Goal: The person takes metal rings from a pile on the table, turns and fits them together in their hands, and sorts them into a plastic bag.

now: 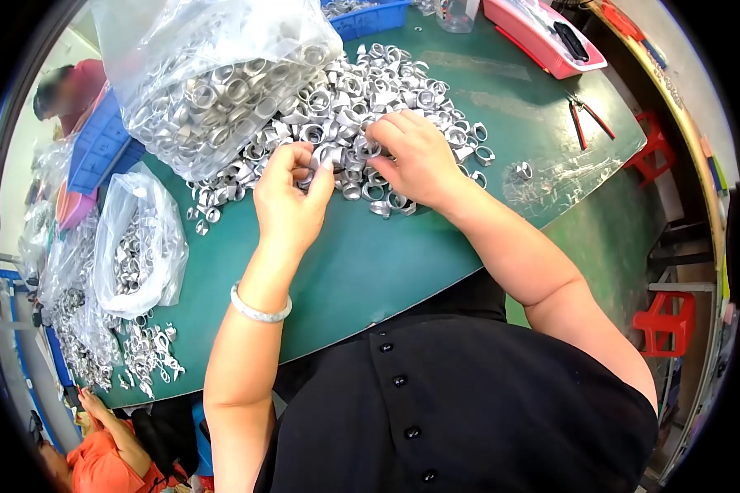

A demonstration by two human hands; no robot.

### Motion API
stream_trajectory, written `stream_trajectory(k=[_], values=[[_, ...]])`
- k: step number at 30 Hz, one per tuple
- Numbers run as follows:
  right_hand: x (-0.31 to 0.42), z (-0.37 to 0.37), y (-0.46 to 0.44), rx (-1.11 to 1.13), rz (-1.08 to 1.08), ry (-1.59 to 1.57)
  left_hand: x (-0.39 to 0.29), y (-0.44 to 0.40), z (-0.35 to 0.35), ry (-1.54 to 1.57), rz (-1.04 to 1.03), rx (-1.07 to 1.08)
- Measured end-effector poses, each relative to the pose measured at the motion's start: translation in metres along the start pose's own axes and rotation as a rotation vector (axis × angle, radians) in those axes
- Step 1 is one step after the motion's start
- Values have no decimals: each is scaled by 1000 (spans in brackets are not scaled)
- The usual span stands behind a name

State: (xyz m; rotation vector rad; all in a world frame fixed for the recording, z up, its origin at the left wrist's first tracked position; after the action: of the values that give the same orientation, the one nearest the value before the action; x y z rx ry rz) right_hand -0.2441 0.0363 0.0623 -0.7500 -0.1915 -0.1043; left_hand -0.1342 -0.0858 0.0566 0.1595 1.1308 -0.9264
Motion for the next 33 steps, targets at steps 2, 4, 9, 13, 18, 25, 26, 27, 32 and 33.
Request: stream_trajectory(k=[2, 4, 9, 13, 18, 25, 26, 27, 32, 33], values=[[-3, 1, 1, 9, -93, -202, 9, 5, -1, 221, 94, 64], [-4, -4, 5, 57, -278, -561, 5, 13, 0, 393, 179, 111], [4, -19, 8, 30, -361, -1349, -18, 21, 3, 198, 38, 175], [10, -22, 11, 92, -367, -1479, -29, 24, 11, 3, -132, 89], [15, -25, 14, 140, -291, -1503, -23, 26, 10, 36, -125, 75], [20, -26, 14, 120, -286, -1425, -4, 37, -4, 528, 348, 337], [21, -27, 14, 129, -303, -1436, -1, 39, -6, 647, 396, 377], [21, -28, 15, 138, -320, -1448, 4, 42, -8, 766, 444, 417], [18, -29, 19, 195, -544, -1477, 8, 48, -13, 1137, 625, 497], [18, -29, 19, 199, -544, -1478, 10, 49, -13, 1189, 647, 519]])
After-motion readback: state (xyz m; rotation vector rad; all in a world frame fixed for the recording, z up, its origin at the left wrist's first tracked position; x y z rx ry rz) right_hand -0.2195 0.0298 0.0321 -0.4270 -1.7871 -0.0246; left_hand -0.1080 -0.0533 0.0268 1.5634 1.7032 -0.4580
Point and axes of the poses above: each hand's wrist, its own y-axis away from the middle knuckle, its own z-axis out of the back of the hand, x = y × z, the point moved 6 cm from there along -y, towards the middle knuckle, and after that the axes turned 7 degrees about z, right-handed, at the moved point
